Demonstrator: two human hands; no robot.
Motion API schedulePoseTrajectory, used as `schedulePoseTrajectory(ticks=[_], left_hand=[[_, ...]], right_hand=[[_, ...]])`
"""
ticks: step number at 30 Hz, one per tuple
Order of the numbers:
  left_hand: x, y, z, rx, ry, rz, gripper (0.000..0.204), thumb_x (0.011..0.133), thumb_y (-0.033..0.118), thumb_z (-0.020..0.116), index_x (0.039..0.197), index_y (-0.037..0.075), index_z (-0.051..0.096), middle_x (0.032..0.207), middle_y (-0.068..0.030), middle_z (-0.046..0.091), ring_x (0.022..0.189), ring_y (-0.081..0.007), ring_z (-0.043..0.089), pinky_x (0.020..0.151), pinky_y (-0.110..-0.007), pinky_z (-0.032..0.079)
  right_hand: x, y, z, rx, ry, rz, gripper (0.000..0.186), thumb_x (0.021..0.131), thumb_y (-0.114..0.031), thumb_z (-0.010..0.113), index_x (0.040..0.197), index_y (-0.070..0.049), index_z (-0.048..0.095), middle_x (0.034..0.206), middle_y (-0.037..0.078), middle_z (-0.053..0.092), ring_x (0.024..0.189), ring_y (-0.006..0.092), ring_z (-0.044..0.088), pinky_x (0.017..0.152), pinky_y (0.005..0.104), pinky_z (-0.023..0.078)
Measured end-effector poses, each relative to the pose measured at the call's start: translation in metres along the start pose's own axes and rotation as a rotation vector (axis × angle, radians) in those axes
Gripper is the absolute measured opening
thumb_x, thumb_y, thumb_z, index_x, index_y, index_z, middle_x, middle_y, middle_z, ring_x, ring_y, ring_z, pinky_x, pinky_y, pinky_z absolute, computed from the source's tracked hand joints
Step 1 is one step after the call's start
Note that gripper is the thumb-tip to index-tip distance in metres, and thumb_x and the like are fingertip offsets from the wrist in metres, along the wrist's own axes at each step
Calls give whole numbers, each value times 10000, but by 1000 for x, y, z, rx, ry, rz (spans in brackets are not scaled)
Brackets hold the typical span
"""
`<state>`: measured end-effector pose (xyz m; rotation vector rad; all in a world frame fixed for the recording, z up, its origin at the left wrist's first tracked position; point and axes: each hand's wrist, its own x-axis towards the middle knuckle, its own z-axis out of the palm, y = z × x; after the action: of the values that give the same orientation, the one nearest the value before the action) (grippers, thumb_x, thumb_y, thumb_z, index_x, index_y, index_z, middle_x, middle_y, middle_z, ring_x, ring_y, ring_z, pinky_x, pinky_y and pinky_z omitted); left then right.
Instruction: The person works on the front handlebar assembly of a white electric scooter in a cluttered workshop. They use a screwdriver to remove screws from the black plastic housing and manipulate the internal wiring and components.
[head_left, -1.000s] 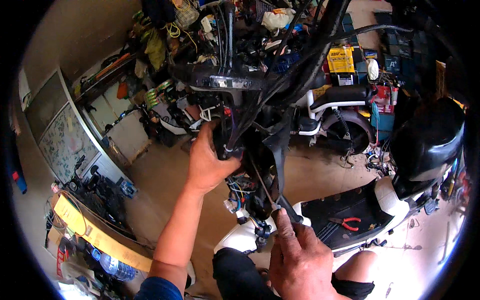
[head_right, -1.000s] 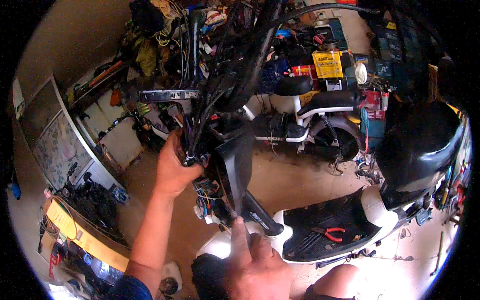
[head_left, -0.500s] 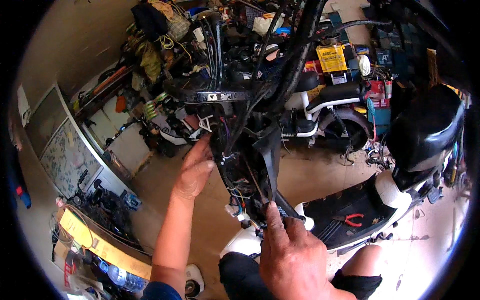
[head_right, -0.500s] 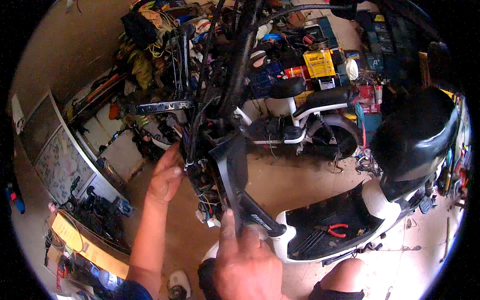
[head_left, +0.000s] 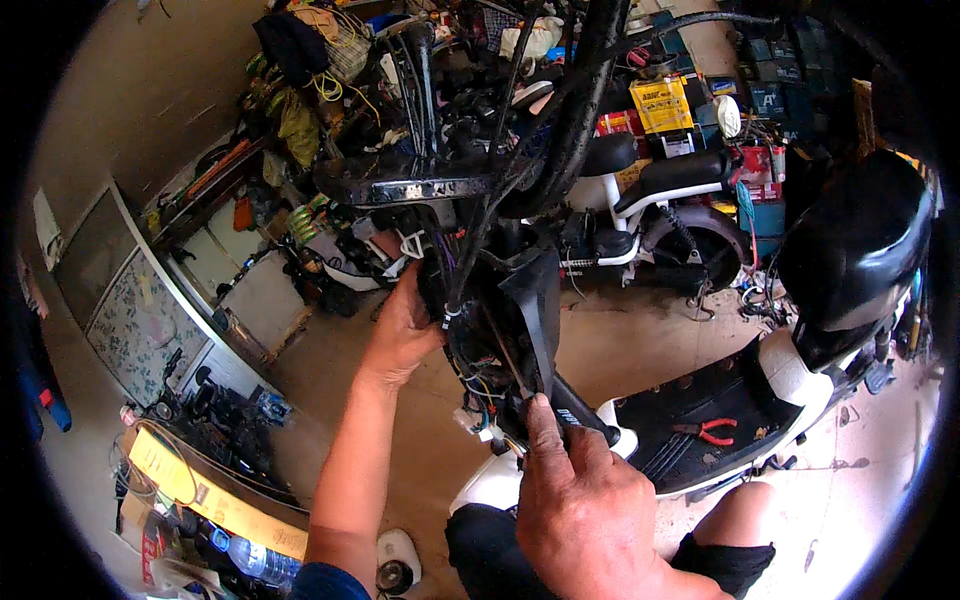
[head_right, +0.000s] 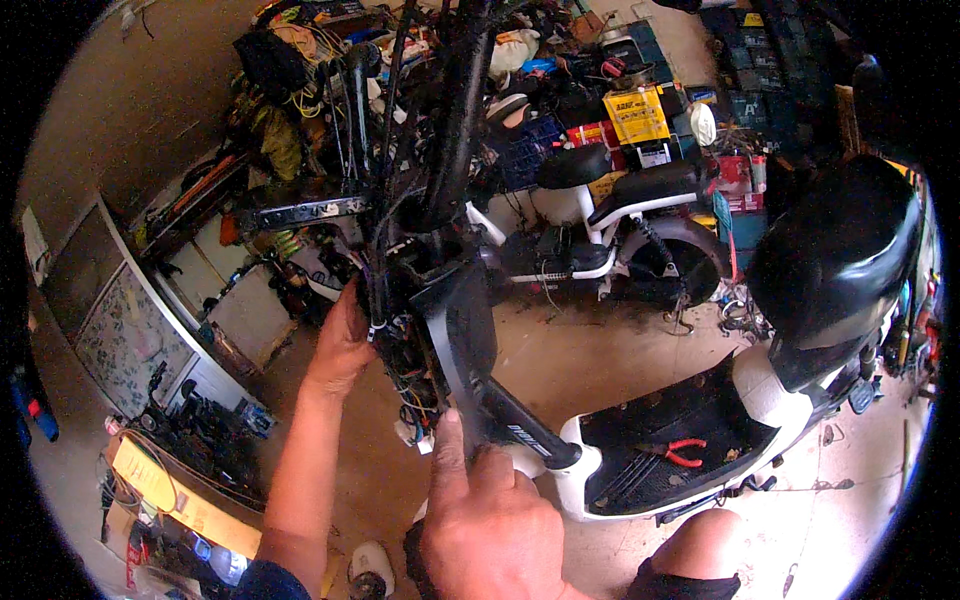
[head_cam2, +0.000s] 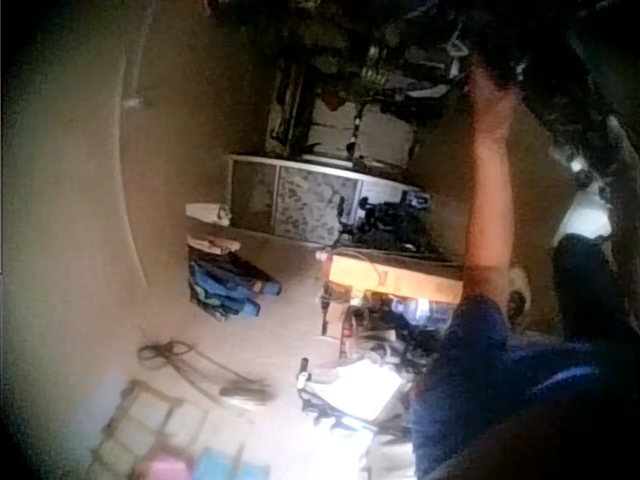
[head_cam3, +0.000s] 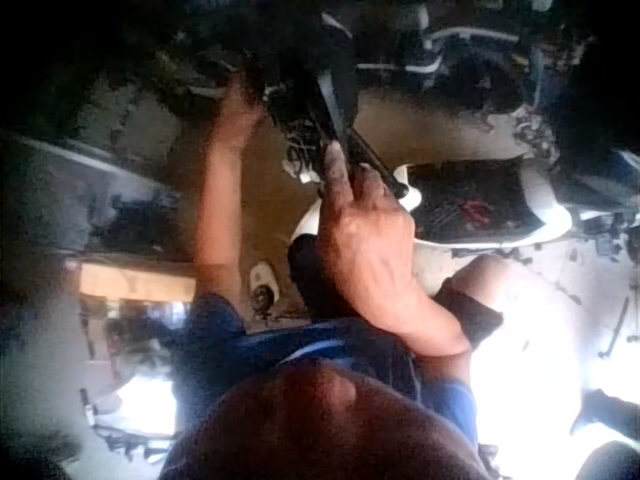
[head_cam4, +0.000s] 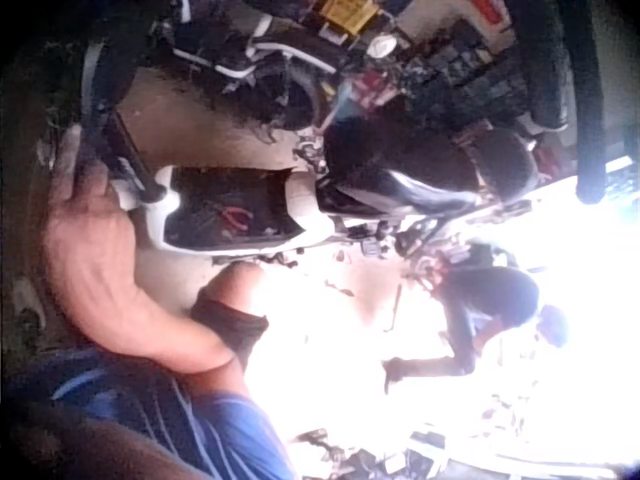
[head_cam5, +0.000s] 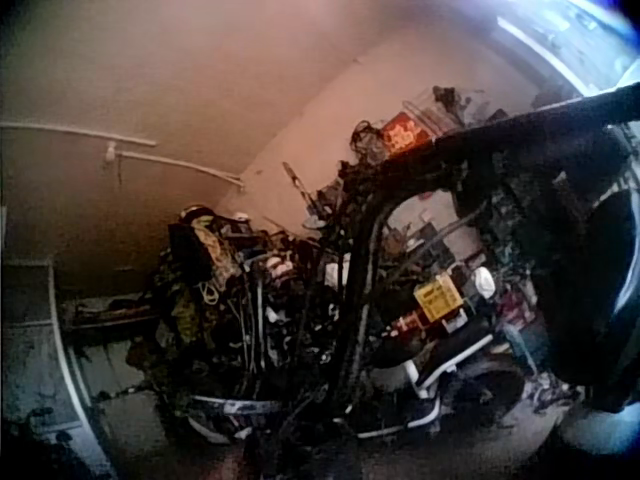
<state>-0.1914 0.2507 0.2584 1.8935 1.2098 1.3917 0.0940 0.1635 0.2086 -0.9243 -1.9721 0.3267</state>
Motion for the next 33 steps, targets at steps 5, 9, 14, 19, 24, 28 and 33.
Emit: schedulePoseTrajectory(ticks=[5,9,14,19,24,28,33], left_hand=[[3,-10,5,170,185,-29,925,744,-17,823,1554,-14,374,1495,-103,540,1378,-214,504,1186,-356,349],[8,4,18,331,249,-88,793,756,-78,797,1476,-25,470,1378,-83,630,1272,-192,579,1115,-344,424],[13,-9,1,277,220,-114,726,744,9,850,1402,-17,543,1272,-59,676,1155,-186,631,1046,-332,474],[16,-12,1,-15,141,-52,771,699,129,895,1379,-11,559,1245,-47,677,1092,-191,644,1014,-322,484],[11,-18,1,35,173,-31,759,705,165,897,1362,-18,564,1245,-48,678,1098,-187,647,1006,-338,492],[13,-20,-1,73,151,-40,674,771,-9,820,1389,-20,549,1308,-73,662,1185,-182,624,1052,-343,471],[11,-17,2,13,151,-49,651,798,-69,799,1396,-32,543,1333,-85,661,1207,-182,623,1065,-337,468]], right_hand=[[-1,0,2,2,7,-1,507,859,-53,712,1352,27,627,871,172,669,632,255,686,518,371,549],[1,1,4,23,3,-3,505,861,-49,710,1353,28,628,882,179,670,643,257,694,525,373,556],[-5,2,5,125,32,32,542,875,-44,649,1409,12,577,897,200,633,673,346,671,557,435,552],[-8,3,7,130,-36,61,598,841,-65,642,1428,14,557,929,205,623,698,360,672,556,444,563],[-9,-5,10,72,-22,52,665,792,-78,656,1438,38,549,899,172,599,733,330,654,579,422,557],[-6,-8,13,71,-1,60,724,746,-90,670,1443,57,539,904,174,602,745,316,647,581,409,556],[-5,-12,11,85,10,59,731,734,-83,673,1429,92,532,898,200,606,745,332,652,590,408,548]])
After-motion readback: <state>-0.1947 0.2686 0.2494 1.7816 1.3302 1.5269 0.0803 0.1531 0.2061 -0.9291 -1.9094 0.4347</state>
